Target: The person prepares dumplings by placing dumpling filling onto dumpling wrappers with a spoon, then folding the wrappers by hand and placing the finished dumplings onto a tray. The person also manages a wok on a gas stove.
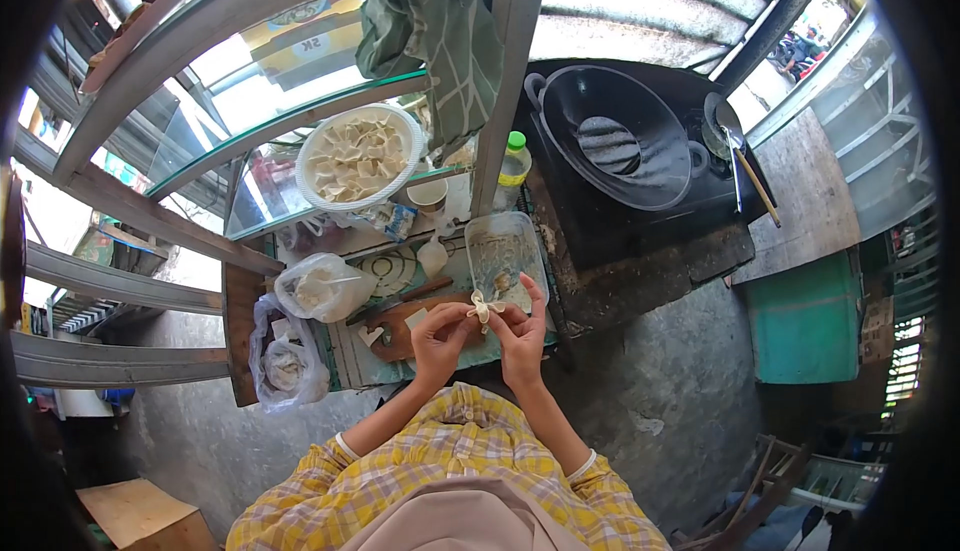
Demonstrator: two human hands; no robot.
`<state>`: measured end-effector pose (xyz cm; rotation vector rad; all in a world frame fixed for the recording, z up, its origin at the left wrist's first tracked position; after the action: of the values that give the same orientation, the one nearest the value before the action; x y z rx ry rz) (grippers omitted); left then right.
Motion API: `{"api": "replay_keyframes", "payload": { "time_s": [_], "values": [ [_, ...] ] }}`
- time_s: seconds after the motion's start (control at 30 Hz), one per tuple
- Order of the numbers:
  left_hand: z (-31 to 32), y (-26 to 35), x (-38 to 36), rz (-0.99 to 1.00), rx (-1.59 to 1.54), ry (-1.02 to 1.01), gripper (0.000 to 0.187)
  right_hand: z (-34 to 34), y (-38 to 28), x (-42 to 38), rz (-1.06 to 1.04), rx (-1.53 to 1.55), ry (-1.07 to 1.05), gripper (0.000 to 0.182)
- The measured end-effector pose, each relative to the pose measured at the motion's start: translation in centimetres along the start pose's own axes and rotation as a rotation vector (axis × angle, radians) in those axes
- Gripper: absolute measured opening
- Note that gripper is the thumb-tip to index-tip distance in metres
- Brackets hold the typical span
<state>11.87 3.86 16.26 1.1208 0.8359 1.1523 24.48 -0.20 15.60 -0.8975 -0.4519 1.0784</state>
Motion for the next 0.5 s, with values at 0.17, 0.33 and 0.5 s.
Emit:
{"api": "replay_keyframes", "payload": {
  "time_s": [0.17, 0.33, 0.5],
  "values": [
    [-2.0, 1.1, 0.4, 0.023, 0.042, 0.056, 0.014, 2.0, 0.5, 0.9, 0.057, -0.106, -0.103, 0.071],
    [-5.0, 2.3, 1.7, 0.075, 0.077, 0.131, 0.015, 5.7, 1.2, 3.9, 0.07, -0.235, -0.302, 0.071],
    [-9.0, 5.3, 5.7, 0.149, 0.131, 0.256, 0.016, 12.9, 1.9, 8.7, 0.0, -0.353, -0.503, 0.066]
  ]
}}
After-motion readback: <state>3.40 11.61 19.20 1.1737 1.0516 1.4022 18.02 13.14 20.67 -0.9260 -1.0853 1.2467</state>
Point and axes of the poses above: each hand's wrist, its own x-axis towards the middle knuckle, its own z-axis out of the palm, y = z × x, the point moved 7 cm from there along x, towards the middle knuckle, and after that the axes turned 3 degrees about -z, right-handed, at the moved point
